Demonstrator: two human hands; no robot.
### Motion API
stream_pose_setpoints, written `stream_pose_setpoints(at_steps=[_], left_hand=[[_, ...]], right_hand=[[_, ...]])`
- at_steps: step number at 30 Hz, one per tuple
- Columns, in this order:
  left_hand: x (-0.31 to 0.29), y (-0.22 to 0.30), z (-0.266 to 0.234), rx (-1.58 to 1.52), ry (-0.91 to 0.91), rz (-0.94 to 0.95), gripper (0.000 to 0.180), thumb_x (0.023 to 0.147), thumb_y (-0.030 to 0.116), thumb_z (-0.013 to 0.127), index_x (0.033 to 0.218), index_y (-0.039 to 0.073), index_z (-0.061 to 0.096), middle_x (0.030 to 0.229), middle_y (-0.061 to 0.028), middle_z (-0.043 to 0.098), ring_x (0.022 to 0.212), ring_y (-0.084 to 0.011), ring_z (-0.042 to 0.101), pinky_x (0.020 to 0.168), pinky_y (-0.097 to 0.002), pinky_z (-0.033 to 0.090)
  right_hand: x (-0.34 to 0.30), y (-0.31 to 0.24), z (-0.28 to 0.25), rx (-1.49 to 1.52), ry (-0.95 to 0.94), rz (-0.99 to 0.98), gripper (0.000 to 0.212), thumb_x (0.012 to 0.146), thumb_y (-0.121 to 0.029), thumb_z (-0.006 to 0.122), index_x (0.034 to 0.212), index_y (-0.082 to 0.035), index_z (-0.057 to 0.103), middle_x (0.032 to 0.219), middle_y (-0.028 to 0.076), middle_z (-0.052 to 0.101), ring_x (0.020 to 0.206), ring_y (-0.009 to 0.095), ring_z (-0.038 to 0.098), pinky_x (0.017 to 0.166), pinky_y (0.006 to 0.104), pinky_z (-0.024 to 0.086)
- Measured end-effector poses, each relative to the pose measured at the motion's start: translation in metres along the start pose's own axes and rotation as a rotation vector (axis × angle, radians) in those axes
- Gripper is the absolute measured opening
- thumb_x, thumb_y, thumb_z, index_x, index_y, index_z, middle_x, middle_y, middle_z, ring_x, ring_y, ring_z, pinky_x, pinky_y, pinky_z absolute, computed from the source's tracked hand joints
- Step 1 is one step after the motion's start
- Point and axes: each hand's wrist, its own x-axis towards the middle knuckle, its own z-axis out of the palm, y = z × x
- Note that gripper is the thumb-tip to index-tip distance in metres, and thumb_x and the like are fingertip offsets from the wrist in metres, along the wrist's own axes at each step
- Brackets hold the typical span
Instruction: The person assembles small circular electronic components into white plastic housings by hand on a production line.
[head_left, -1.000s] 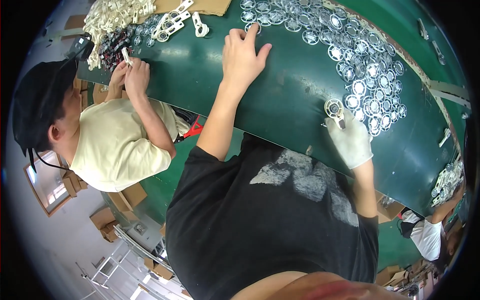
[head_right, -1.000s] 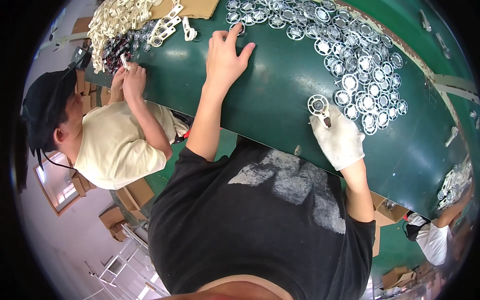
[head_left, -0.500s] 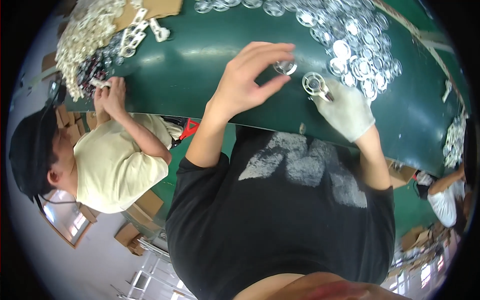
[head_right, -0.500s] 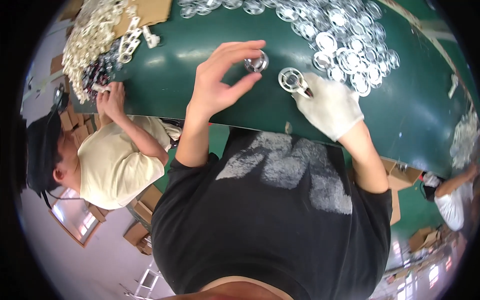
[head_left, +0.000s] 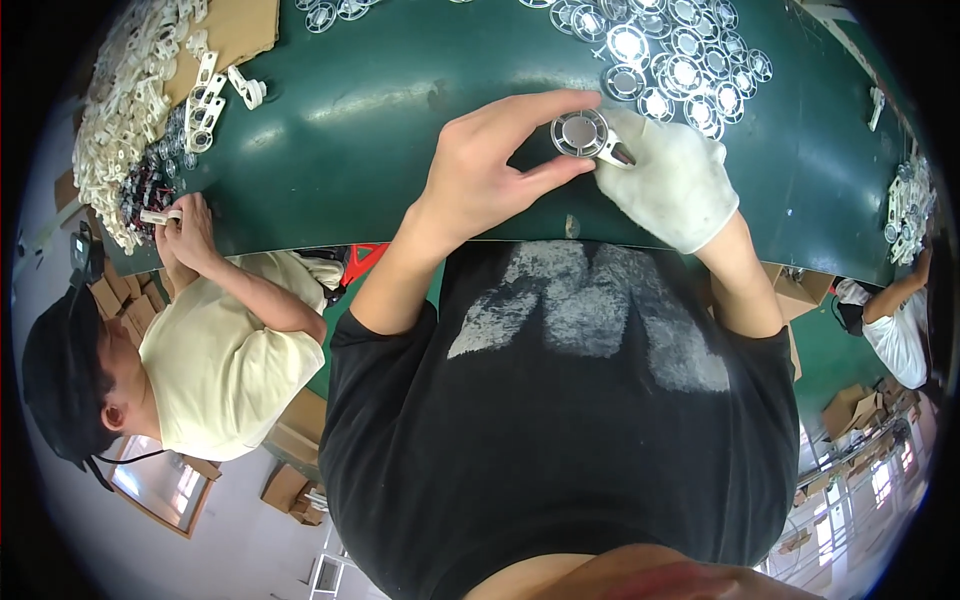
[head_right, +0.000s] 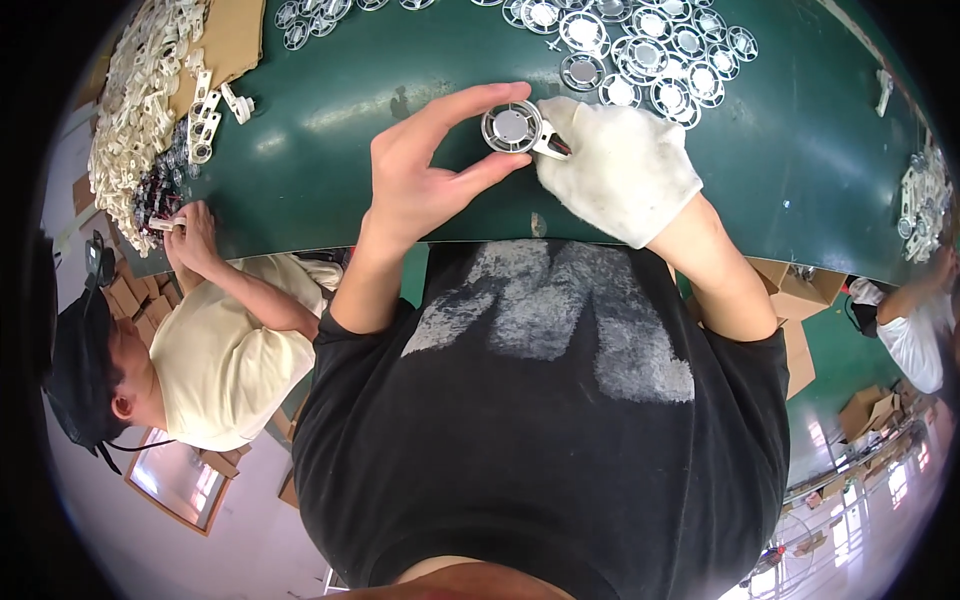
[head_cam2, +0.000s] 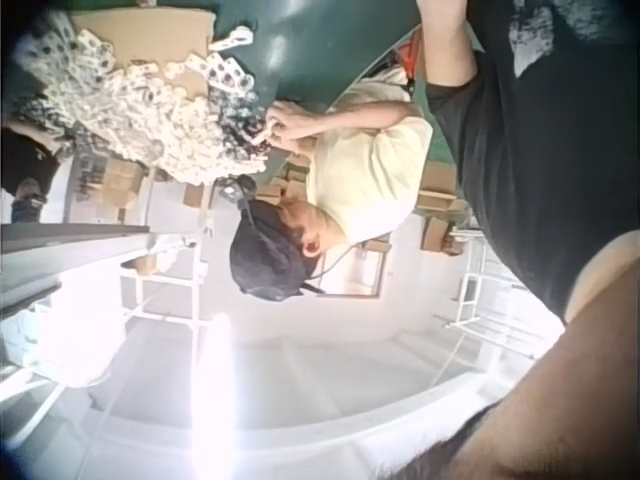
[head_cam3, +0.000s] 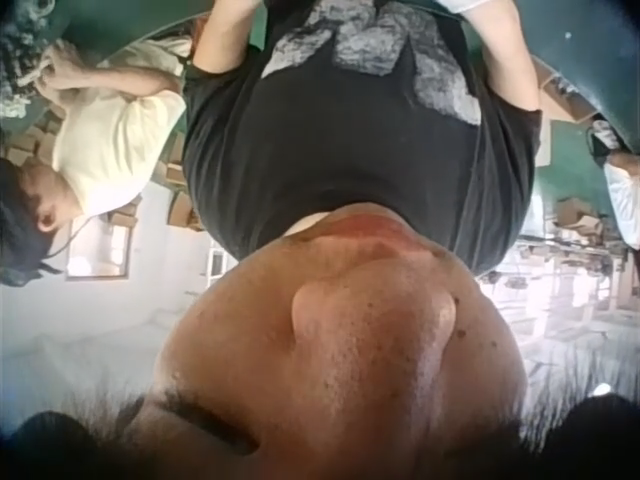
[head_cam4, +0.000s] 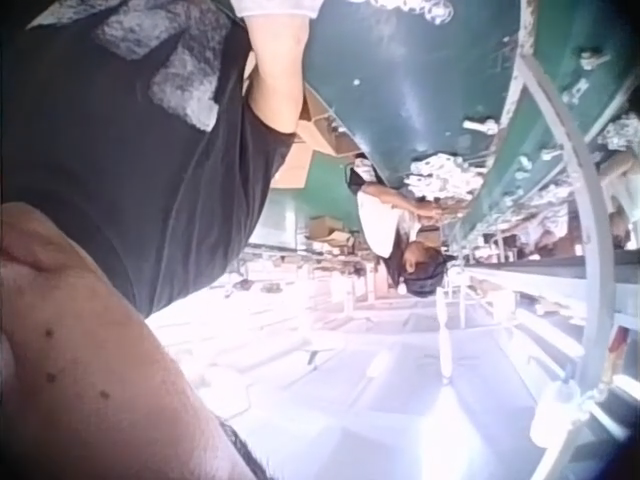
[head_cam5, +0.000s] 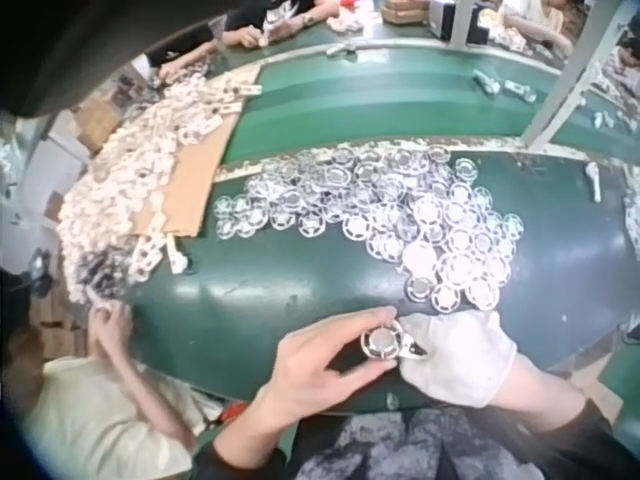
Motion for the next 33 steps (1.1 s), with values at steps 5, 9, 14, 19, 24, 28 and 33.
stream_pose_setpoints(at_steps=[5,9,14,19,24,28,33], left_hand=[[-0.004,-0.002,0.016,-0.031,0.177,0.012,0.051,0.071,0.009,0.089,0.118,0.003,0.071,0.113,-0.0083,0.076,0.096,-0.0245,0.075,0.082,-0.031,0.06],[-0.006,-0.004,0.016,-0.056,0.2,-0.003,0.05,0.072,0.009,0.089,0.118,0.002,0.071,0.114,-0.0091,0.076,0.098,-0.0242,0.075,0.083,-0.0308,0.061],[0.002,-0.005,-0.001,0.006,0.043,0.202,0.053,0.074,-0.005,0.085,0.123,-0.005,0.065,0.115,-0.019,0.075,0.111,-0.0322,0.072,0.094,-0.0377,0.06],[0.007,-0.011,0.001,-0.062,-0.041,0.277,0.064,0.077,0.002,0.085,0.135,-0.005,0.058,0.126,-0.0222,0.069,0.119,-0.0344,0.068,0.098,-0.039,0.056],[-0.002,-0.014,0.011,-0.605,-0.105,-0.126,0.071,0.089,0.031,0.081,0.143,-0.004,0.051,0.135,-0.023,0.064,0.122,-0.0289,0.064,0.104,-0.0403,0.052],[0.002,-0.012,0.012,-0.695,-0.092,-0.276,0.049,0.094,0.026,0.076,0.129,-0.007,0.063,0.132,-0.0235,0.066,0.118,-0.025,0.065,0.098,-0.0344,0.055],[0.024,-0.007,0.001,-0.657,-0.148,-0.318,0.031,0.095,0.013,0.074,0.121,-0.004,0.071,0.13,-0.0161,0.066,0.11,-0.0192,0.066,0.091,-0.0291,0.055]], right_hand=[[-0.002,0.0,0.003,-0.001,0.068,-0.031,0.026,0.087,-0.023,0.065,0.11,-0.011,0.071,0.078,0.017,0.072,0.076,0.038,0.072,0.071,0.048,0.059],[-0.001,-0.004,-0.002,0.023,0.01,0.003,0.026,0.089,-0.025,0.065,0.108,-0.008,0.069,0.08,0.019,0.071,0.08,0.039,0.072,0.072,0.0483,0.058],[0.005,0.013,-0.009,0.729,-0.416,-0.036,0.035,0.095,-0.036,0.061,0.104,-0.002,0.064,0.075,0.015,0.064,0.072,0.029,0.065,0.07,0.0406,0.05],[0.004,0.012,0.019,0.646,-0.099,-0.111,0.036,0.099,-0.043,0.061,0.11,-0.009,0.071,0.084,0.012,0.07,0.078,0.029,0.069,0.073,0.0395,0.052],[0.004,0.01,0.018,0.38,0.042,-0.211,0.031,0.097,-0.042,0.065,0.114,-0.018,0.072,0.082,0.011,0.072,0.076,0.032,0.072,0.067,0.0421,0.057],[0.003,0.015,0.026,0.168,0.195,-0.264,0.027,0.097,-0.041,0.064,0.114,-0.02,0.07,0.076,0.01,0.071,0.07,0.032,0.072,0.062,0.0422,0.058],[-0.002,0.003,0.018,0.113,0.194,-0.108,0.031,0.098,-0.039,0.062,0.11,-0.011,0.068,0.074,0.012,0.07,0.071,0.034,0.072,0.062,0.0436,0.057]])
